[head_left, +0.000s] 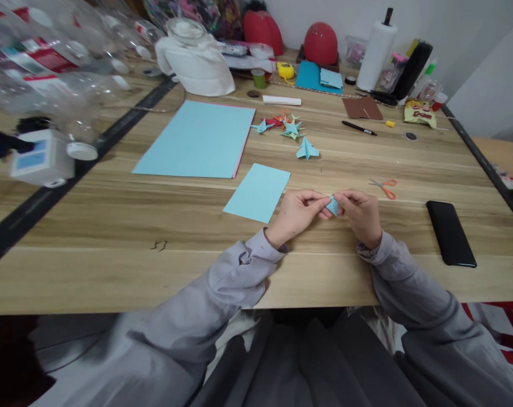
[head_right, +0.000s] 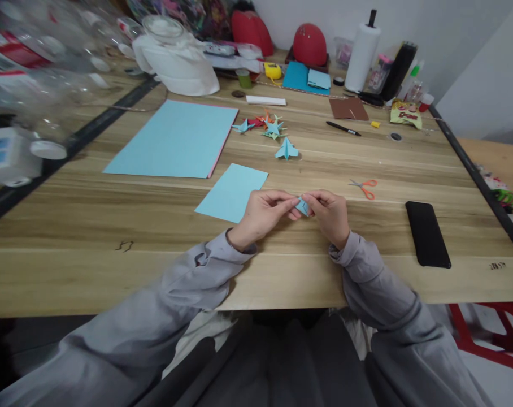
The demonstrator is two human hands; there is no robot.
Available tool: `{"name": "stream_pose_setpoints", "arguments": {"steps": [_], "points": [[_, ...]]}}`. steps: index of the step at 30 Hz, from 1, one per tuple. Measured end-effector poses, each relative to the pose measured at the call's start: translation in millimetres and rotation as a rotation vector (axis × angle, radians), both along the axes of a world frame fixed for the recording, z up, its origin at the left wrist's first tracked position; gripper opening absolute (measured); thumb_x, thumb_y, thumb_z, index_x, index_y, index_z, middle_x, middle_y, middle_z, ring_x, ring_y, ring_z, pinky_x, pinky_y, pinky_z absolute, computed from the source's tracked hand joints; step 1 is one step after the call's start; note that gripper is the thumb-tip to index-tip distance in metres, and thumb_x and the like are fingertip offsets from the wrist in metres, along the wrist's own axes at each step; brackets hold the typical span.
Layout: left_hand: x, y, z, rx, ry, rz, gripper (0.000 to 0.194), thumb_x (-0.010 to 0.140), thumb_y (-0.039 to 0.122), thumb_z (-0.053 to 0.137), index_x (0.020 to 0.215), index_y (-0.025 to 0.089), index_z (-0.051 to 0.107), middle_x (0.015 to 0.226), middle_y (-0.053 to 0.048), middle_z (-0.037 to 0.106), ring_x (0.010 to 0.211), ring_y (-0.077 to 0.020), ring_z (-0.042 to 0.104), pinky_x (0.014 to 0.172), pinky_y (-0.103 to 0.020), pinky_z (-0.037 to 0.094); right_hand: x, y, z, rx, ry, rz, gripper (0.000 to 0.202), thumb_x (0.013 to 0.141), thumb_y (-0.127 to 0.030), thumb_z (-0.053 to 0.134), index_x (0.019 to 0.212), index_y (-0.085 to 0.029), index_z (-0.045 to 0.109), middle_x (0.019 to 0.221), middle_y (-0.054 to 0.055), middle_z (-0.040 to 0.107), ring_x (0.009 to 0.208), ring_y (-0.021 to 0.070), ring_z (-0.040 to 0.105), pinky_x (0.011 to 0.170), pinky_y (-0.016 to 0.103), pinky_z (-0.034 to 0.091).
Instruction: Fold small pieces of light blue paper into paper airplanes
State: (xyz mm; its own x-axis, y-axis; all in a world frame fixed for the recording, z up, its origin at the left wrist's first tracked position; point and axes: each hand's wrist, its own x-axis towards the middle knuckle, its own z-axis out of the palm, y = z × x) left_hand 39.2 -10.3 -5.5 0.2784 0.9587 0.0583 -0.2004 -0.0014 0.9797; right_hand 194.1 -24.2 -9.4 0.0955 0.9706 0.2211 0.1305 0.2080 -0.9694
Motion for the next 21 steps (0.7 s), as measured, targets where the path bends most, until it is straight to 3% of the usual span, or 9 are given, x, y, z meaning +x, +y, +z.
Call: {"name": "stream_pose_setpoints", "arguments": {"steps": [5,11,21], "points": [[-0.4,-1.0,-2.1,0.009,0.021,0.018,0.031,0.068,0.040,0.082,0.071,0.011,0.071,0.060,-0.007,0.071,0.051,-0.0149,0.067,0.052,-0.027,0.058,-0.9,-1.1,2.6,-0.011,-0.023,0.013,0.046,0.080,-0.056,0.068,0.052,-0.020,0.061,0.048,-0.002,0.056,0.047,0.0109,0.049,0.050,0.027,0.044],[-1.2,-3.6,-1.5,0.015,0.032,-0.032,0.026,0.072,0.034,0.080,0.070,0.011,0.069,0.059,-0.006,0.070,0.049,-0.0138,0.065,0.052,-0.026,0.057,-3.8,-2.4,5.6,-0.100,0.038,0.050,0.042,0.062,-0.058,0.082,0.063,-0.020,0.066,0.047,-0.004,0.054,0.043,0.0089,0.042,0.044,0.026,0.039],[-2.6,-5.6,7.0,-0.061,-0.011,-0.113,0.033,0.068,0.040,0.083,0.070,0.011,0.067,0.052,-0.004,0.067,0.046,-0.0137,0.064,0.050,-0.024,0.055,-0.2,-3.3,4.0,-0.179,0.200,0.137,0.047,0.065,-0.057,0.082,0.055,-0.018,0.058,0.041,-0.006,0.049,0.039,0.0057,0.037,0.042,0.022,0.027]]}}
